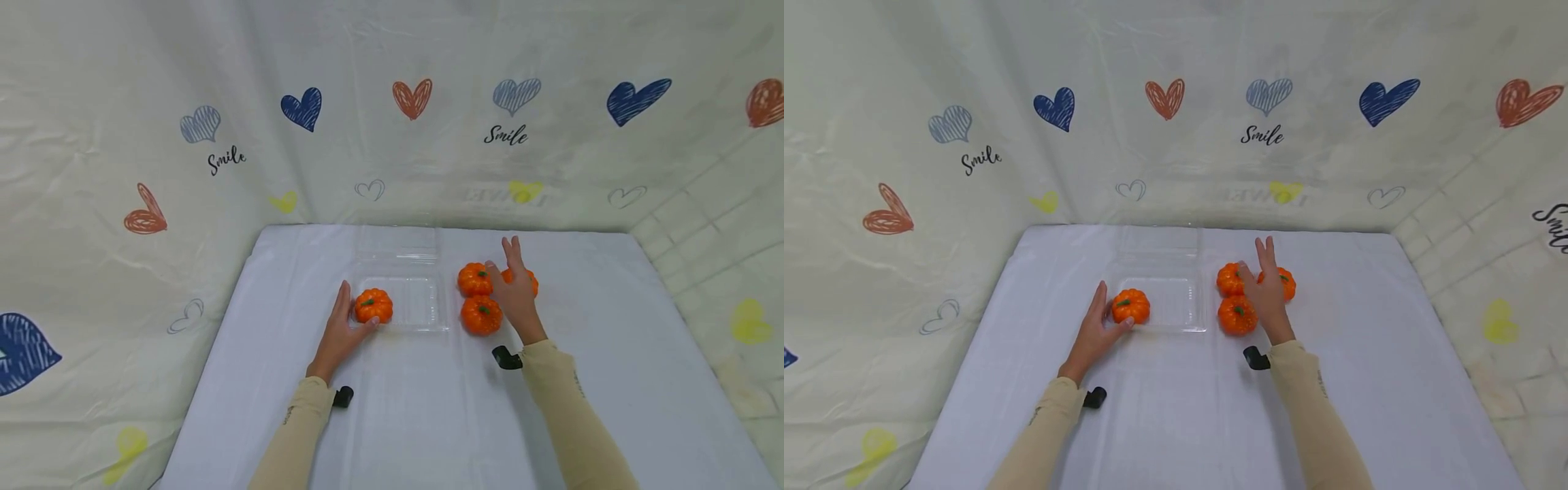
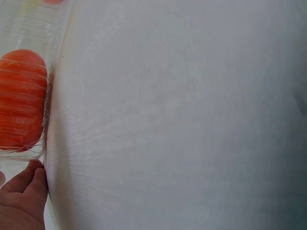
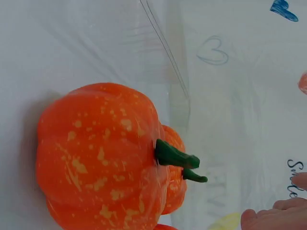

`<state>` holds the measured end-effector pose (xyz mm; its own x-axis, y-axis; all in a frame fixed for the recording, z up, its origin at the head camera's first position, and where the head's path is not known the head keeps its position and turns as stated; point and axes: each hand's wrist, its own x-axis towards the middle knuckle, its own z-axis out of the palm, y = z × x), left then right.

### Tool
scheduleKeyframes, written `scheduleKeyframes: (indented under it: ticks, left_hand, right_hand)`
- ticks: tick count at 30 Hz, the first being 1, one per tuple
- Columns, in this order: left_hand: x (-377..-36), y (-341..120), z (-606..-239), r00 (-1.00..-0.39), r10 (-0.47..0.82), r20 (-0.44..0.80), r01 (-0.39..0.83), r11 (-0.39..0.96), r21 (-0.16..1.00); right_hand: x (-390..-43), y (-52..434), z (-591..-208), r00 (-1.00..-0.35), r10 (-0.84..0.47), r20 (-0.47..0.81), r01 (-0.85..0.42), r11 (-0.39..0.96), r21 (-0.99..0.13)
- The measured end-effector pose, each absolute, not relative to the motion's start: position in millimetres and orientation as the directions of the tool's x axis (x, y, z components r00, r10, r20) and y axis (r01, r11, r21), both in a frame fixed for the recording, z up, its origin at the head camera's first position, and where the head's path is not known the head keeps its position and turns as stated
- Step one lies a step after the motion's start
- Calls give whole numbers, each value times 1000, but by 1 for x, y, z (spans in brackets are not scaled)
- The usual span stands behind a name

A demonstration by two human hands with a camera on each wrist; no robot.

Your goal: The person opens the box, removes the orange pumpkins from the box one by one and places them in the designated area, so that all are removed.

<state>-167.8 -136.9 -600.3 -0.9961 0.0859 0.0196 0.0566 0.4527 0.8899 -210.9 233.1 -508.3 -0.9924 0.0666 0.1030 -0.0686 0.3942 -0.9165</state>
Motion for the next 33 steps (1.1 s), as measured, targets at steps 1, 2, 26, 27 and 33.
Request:
scheduleKeyframes:
  ticks: [1,2,26,27,33]
  left_hand:
    - [-168,-137,-600,-996,86,19,56,453,890]
    - [-168,-137,-600,-996,85,18,54,451,891]
    - [-165,-135,-597,-997,73,9,41,451,891]
    - [-164,-135,-597,-997,71,8,39,452,891]
    - [-164,-134,-596,-998,61,2,30,458,889]
  right_hand:
    - [-211,231,-509,-993,48,104,-77,388,-918]
    - [-211,228,-510,-994,30,109,-89,387,-918]
    - [-214,142,-535,-971,-238,-6,-81,354,-932]
    - [-214,138,-537,-969,-245,-16,-76,361,-929]
    - [-215,119,-541,-938,-346,-25,-106,356,-929]
